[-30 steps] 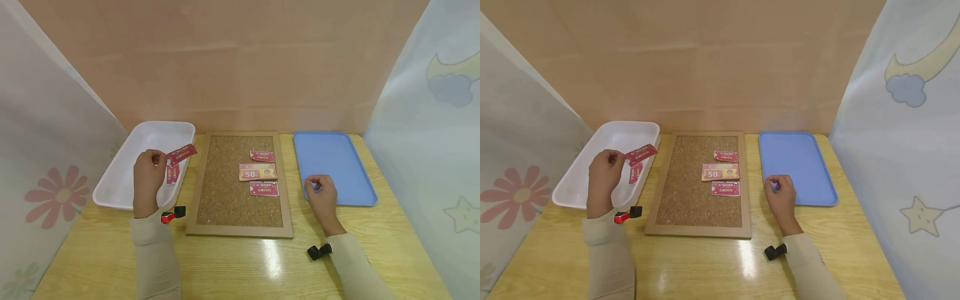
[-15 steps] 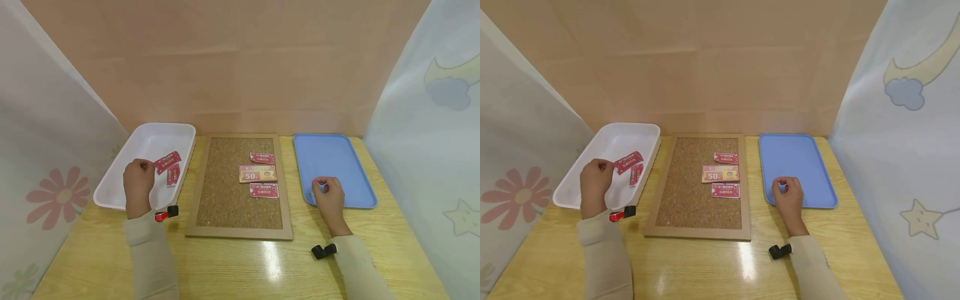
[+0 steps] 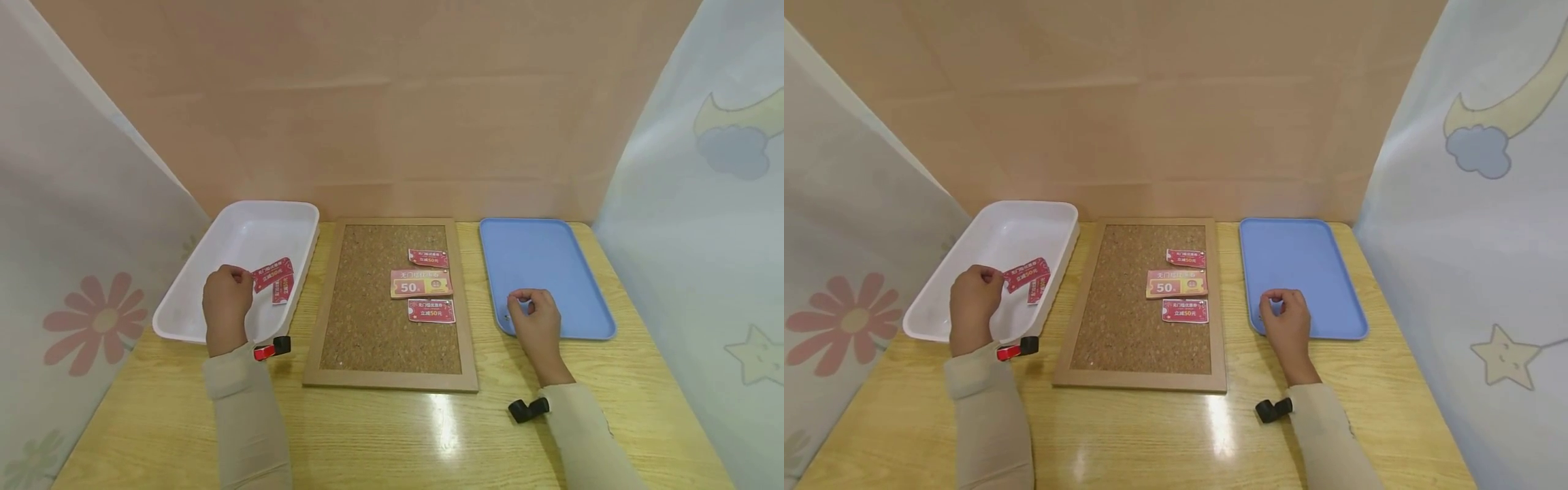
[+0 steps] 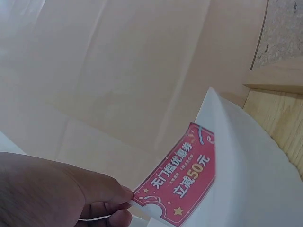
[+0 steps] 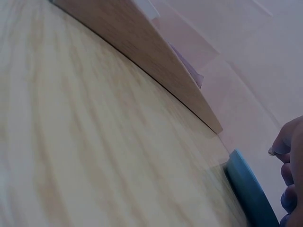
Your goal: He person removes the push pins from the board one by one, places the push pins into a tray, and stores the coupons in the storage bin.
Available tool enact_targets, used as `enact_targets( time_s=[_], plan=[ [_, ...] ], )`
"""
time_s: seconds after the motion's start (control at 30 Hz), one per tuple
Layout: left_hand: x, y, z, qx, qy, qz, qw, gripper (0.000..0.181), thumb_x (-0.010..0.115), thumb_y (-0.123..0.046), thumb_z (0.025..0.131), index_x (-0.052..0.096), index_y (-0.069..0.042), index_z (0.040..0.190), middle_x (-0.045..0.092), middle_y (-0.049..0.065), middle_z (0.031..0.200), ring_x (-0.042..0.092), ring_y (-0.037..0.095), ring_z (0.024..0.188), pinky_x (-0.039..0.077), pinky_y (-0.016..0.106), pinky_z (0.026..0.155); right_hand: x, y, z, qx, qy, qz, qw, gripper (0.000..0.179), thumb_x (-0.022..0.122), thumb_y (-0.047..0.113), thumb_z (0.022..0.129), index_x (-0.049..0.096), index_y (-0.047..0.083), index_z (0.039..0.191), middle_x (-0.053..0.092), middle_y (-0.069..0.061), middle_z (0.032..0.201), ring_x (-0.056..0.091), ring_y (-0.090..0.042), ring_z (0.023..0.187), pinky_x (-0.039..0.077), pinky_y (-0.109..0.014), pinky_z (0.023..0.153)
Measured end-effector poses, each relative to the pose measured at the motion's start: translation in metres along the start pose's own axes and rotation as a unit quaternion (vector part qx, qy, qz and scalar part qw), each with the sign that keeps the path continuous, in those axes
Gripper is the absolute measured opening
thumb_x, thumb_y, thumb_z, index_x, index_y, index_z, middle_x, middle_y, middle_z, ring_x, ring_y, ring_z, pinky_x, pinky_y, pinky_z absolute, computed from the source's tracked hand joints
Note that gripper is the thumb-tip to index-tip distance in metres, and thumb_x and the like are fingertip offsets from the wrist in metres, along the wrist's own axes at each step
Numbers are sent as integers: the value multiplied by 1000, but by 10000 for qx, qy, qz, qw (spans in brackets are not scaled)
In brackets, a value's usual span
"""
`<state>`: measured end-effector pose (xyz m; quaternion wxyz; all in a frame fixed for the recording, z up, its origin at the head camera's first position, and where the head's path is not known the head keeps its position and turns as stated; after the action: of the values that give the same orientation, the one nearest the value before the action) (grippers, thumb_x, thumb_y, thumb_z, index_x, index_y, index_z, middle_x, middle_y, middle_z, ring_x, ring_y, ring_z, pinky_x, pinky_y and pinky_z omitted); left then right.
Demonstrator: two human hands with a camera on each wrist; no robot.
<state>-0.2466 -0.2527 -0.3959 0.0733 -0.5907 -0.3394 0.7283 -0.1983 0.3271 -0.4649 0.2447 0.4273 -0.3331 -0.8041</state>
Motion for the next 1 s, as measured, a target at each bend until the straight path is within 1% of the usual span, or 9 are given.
enact_targets(
  time_s=[0.23, 0.47, 0.7, 0.8, 1.0],
  plan=[
    [1, 0, -2, 30, 52, 122, 9999, 33, 47, -20, 97, 62, 7, 108, 61, 27, 103, 56, 43, 97, 43, 55, 82, 3, -1, 0, 55, 76, -99, 9999, 12, 67, 17, 89, 71, 6, 90, 54, -7, 87, 37, -14, 70, 29, -29, 63],
    [0, 0, -2, 27, -23, 209, 9998, 32, 46, -19, 96, 62, 7, 105, 61, 27, 102, 57, 44, 96, 44, 55, 81, 2, 1, -1, 10, 88, -67, 9999, 11, 67, 16, 89, 71, 6, 89, 53, -7, 86, 37, -14, 69, 29, -29, 62],
    [1, 0, -2, -67, 29, 241, 9997, 32, 45, -18, 97, 61, 7, 108, 60, 27, 103, 56, 45, 97, 44, 56, 81, 2, 1, -3, 78, 198, -31, 9998, 13, 67, 20, 91, 72, 8, 92, 53, -4, 87, 37, -17, 68, 29, -30, 61],
    [1, -1, -3, -78, 38, 242, 9997, 31, 46, -18, 98, 61, 7, 109, 59, 27, 104, 56, 44, 97, 43, 55, 81, 2, 1, -3, 28, 201, -22, 9998, 13, 67, 21, 91, 72, 9, 92, 54, -3, 88, 37, -17, 67, 29, -30, 60],
    [2, -1, -2, -123, 0, 274, 9995, 34, 46, -19, 99, 60, 8, 113, 60, 29, 107, 56, 45, 99, 44, 56, 84, 2, 2, -3, -196, 133, -16, 9997, 11, 66, 18, 92, 72, 8, 92, 55, -3, 88, 36, -15, 65, 28, -29, 60]
  ],
)
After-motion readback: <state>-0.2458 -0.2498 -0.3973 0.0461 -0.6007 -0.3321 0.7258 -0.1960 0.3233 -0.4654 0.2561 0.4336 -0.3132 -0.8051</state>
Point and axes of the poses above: each hand's wrist, its own z-axis towards the middle knuckle, its own x-axis out of the palm, y = z × x, the point moved 8 cm from there along z, towards the middle knuckle
